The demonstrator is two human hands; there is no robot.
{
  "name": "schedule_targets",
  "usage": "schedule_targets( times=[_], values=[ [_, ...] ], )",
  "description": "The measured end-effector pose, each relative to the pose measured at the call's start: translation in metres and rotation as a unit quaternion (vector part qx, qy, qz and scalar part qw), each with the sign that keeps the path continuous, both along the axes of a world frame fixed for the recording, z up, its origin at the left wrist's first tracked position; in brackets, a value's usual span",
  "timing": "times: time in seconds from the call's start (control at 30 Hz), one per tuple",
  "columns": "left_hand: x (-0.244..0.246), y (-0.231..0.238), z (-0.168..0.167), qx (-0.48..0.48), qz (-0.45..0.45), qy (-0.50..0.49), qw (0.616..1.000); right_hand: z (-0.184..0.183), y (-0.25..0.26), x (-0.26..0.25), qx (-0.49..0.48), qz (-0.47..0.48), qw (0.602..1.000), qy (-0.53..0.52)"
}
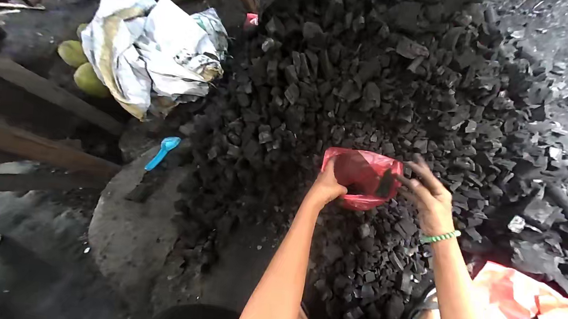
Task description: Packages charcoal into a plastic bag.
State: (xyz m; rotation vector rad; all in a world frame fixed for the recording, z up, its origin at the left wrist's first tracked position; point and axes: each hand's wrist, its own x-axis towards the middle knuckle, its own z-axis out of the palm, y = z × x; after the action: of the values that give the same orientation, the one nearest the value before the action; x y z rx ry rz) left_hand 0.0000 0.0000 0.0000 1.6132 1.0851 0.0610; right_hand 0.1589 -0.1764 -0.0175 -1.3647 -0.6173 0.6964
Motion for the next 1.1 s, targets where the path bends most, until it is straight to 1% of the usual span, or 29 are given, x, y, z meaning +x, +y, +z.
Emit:
schedule_targets(
  times=[0.03,0.07,0.1,0.13,0.17,0.23,0.27,0.3,0.33,0.37,0.4,0.43,0.47,0.5,0.53,0.57,0.63,0.7,0.73,0.8,0.9,0.93,1.03,1.1],
  values=[
    [0.000,0.000,0.002,0.000,0.001,0.000,1.000,-0.005,-0.006,-0.003,0.021,-0.080,0.995,0.054],
    [-0.002,0.000,0.004,-0.001,0.004,0.003,1.000,-0.011,-0.012,-0.005,0.021,-0.167,0.981,0.095],
    [-0.005,0.000,0.006,-0.003,0.006,0.007,1.000,-0.022,-0.021,-0.007,-0.004,-0.252,0.961,0.118],
    [-0.009,-0.001,0.009,-0.003,0.008,0.009,1.000,-0.037,-0.034,-0.011,-0.052,-0.326,0.937,0.115],
    [-0.015,-0.003,0.011,-0.004,0.009,0.000,1.000,-0.057,-0.050,-0.017,-0.112,-0.381,0.913,0.093],
    [-0.029,-0.011,0.005,-0.003,0.035,-0.072,0.997,-0.088,-0.081,-0.040,-0.244,-0.427,0.869,0.056],
    [-0.038,-0.019,-0.005,0.004,0.077,-0.125,0.989,-0.096,-0.090,-0.053,-0.314,-0.426,0.846,0.065],
    [-0.046,-0.031,-0.019,0.014,0.150,-0.180,0.972,-0.102,-0.094,-0.062,-0.374,-0.416,0.825,0.082],
    [-0.053,-0.045,-0.033,0.025,0.250,-0.220,0.943,-0.107,-0.094,-0.067,-0.407,-0.399,0.816,0.101],
    [-0.060,-0.061,-0.045,0.029,0.354,-0.229,0.906,-0.111,-0.092,-0.070,-0.414,-0.385,0.816,0.121],
    [-0.069,-0.077,-0.057,0.018,0.438,-0.207,0.875,-0.113,-0.088,-0.070,-0.411,-0.373,0.820,0.142],
    [-0.080,-0.094,-0.074,0.008,0.490,-0.159,0.857,-0.111,-0.083,-0.069,-0.413,-0.367,0.818,0.160],
    [-0.089,-0.111,-0.093,0.009,0.518,-0.091,0.851,-0.109,-0.077,-0.066,-0.418,-0.363,0.814,0.174],
    [-0.094,-0.127,-0.109,-0.002,0.525,-0.017,0.851,-0.108,-0.071,-0.063,-0.427,-0.349,0.815,0.178],
    [-0.094,-0.141,-0.119,-0.037,0.520,0.045,0.852,-0.108,-0.065,-0.063,-0.440,-0.329,0.818,0.171],
    [-0.088,-0.153,-0.124,-0.084,0.512,0.084,0.851,-0.109,-0.059,-0.065,-0.459,-0.297,0.823,0.153],
    [-0.069,-0.168,-0.125,-0.170,0.487,0.116,0.849,-0.114,-0.054,-0.075,-0.509,-0.217,0.828,0.087],
    [-0.052,-0.175,-0.126,-0.190,0.460,0.132,0.857,-0.115,-0.057,-0.087,-0.531,-0.148,0.834,0.013],
    [-0.046,-0.179,-0.126,-0.190,0.452,0.137,0.861,-0.116,-0.061,-0.092,-0.528,-0.129,0.839,-0.011],
    [-0.037,-0.184,-0.124,-0.199,0.458,0.127,0.857,-0.115,-0.063,-0.093,-0.514,-0.111,0.850,-0.021],
    [-0.027,-0.185,-0.117,-0.242,0.500,0.058,0.830,-0.109,-0.059,-0.081,-0.487,-0.135,0.863,0.030],
    [-0.023,-0.185,-0.114,-0.243,0.505,0.044,0.827,-0.108,-0.056,-0.076,-0.479,-0.144,0.865,0.044],
    [-0.014,-0.189,-0.109,-0.234,0.497,0.016,0.836,-0.113,-0.054,-0.073,-0.473,-0.122,0.872,0.038],
    [-0.011,-0.192,-0.108,-0.223,0.471,-0.004,0.853,-0.114,-0.054,-0.074,-0.468,-0.103,0.877,0.024]
  ],
)
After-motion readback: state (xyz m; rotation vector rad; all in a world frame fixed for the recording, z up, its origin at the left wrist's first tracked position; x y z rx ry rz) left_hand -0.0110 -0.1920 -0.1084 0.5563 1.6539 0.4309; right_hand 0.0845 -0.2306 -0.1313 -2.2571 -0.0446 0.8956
